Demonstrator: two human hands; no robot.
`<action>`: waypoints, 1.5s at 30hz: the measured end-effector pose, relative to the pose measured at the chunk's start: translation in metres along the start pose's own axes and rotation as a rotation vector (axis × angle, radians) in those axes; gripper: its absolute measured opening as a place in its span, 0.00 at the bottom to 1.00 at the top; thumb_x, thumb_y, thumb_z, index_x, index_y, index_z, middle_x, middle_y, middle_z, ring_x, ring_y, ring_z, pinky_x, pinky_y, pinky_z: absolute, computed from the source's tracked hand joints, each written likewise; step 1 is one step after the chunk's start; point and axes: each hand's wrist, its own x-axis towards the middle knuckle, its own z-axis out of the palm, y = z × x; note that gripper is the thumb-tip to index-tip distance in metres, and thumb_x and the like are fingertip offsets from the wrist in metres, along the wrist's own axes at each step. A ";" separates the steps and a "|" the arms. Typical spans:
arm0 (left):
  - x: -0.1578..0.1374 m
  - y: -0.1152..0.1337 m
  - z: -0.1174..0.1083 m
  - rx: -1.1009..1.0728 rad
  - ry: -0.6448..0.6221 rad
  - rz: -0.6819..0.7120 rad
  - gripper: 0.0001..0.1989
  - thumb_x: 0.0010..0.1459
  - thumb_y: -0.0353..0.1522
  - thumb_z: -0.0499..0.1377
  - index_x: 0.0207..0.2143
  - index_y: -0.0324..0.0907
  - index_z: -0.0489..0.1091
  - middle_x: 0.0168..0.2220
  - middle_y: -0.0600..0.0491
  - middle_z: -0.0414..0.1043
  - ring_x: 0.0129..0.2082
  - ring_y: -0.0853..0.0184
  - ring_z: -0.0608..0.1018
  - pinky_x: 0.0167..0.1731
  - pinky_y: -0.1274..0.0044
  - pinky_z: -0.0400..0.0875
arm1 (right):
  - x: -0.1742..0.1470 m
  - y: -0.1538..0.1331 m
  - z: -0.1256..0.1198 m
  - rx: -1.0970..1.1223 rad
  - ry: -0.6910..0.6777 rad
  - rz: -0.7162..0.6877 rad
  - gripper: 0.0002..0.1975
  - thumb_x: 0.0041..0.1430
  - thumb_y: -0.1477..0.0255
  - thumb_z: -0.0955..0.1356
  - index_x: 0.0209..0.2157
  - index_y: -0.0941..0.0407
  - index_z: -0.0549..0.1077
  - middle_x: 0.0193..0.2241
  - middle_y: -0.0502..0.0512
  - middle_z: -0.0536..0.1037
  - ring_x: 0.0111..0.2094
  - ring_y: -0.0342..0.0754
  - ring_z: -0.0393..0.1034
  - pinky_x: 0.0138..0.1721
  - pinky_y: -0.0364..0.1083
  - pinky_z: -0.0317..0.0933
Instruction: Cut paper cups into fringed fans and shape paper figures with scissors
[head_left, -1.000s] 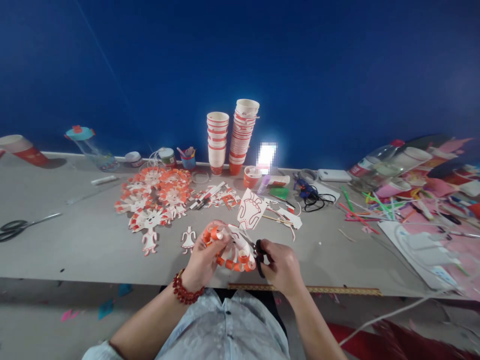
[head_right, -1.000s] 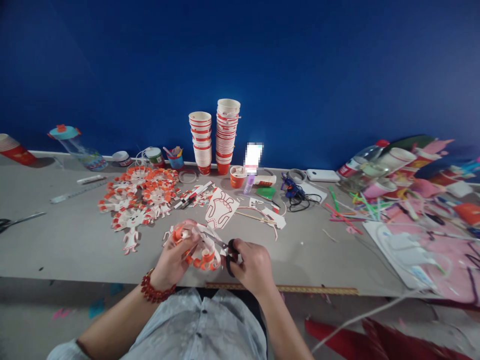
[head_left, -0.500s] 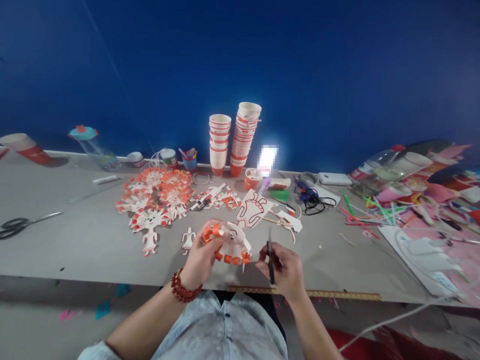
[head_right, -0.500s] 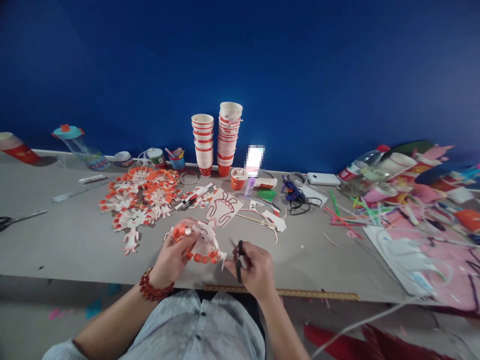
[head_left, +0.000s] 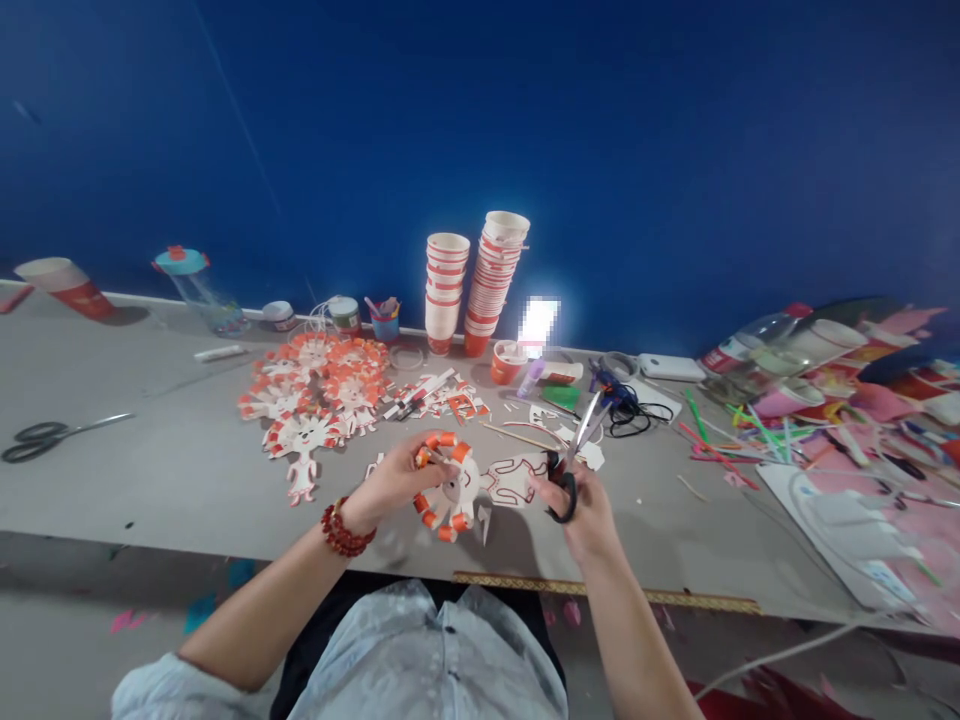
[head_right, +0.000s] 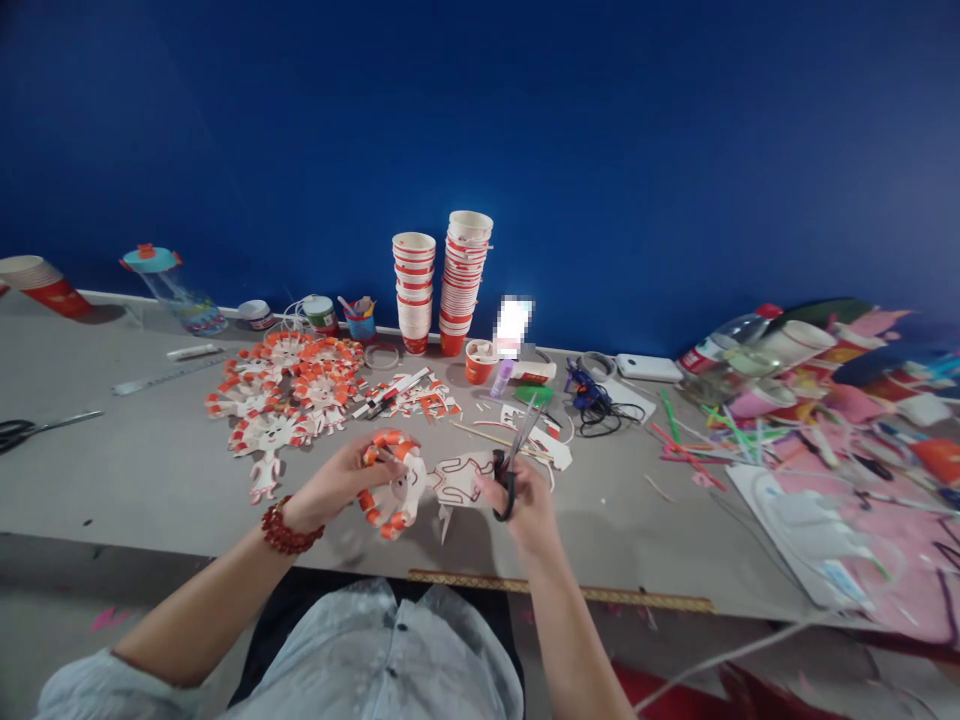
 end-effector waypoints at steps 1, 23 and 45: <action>0.000 0.002 -0.002 -0.061 0.013 -0.032 0.17 0.47 0.34 0.69 0.41 0.40 0.77 0.32 0.49 0.79 0.30 0.67 0.78 0.30 0.81 0.71 | -0.002 0.002 0.003 0.016 0.017 0.028 0.12 0.42 0.67 0.75 0.25 0.56 0.71 0.20 0.48 0.71 0.21 0.43 0.64 0.20 0.41 0.57; -0.005 -0.062 0.048 -0.105 0.108 0.315 0.08 0.60 0.34 0.60 0.40 0.41 0.72 0.37 0.51 0.75 0.38 0.66 0.75 0.43 0.74 0.68 | -0.043 0.046 0.078 0.415 0.290 0.064 0.15 0.48 0.66 0.76 0.31 0.57 0.70 0.20 0.44 0.70 0.17 0.37 0.58 0.17 0.37 0.54; -0.014 -0.025 0.025 0.020 0.049 0.278 0.07 0.61 0.34 0.58 0.38 0.40 0.65 0.28 0.57 0.68 0.16 0.77 0.71 0.17 0.82 0.68 | -0.061 0.022 0.029 -0.010 -0.467 0.092 0.24 0.52 0.49 0.70 0.27 0.59 0.72 0.21 0.53 0.74 0.24 0.46 0.66 0.25 0.43 0.57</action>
